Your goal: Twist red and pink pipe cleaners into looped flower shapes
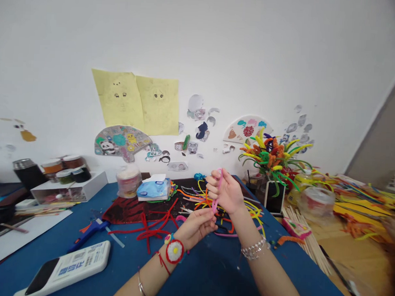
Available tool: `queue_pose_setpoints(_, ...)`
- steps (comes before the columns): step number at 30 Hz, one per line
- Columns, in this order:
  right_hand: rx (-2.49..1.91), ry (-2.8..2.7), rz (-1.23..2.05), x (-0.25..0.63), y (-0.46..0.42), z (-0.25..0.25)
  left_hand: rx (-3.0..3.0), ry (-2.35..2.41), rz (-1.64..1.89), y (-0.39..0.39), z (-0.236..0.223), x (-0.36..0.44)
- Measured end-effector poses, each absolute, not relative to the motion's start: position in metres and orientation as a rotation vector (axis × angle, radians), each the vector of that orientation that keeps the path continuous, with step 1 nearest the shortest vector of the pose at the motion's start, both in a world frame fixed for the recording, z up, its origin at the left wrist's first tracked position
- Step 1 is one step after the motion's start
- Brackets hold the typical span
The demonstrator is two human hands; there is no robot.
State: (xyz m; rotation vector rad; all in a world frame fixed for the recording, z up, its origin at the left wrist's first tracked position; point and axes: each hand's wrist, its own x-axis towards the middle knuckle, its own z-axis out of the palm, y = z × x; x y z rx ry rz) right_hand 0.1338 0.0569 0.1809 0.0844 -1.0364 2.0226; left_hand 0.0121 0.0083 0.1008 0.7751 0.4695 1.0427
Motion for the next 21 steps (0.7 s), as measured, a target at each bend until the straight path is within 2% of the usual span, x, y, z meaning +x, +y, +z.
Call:
queue_pose_setpoints(12, -0.069, -1.160, 1.785, 0.142, 0.058, 0.183, 0.831, 0.537, 1.037, 0.013, 0.091, 0.012)
queue_pose_setpoints(18, -0.264, -1.411, 1.476, 0.155, 0.062, 0.186, 0.989, 0.633, 1.138, 0.015, 0.100, 0.005)
queue_pose_setpoints(21, -0.468, -1.582, 1.196, 0.165, 0.063, 0.188, 1.123, 0.771, 1.241, 0.019, 0.108, -0.004)
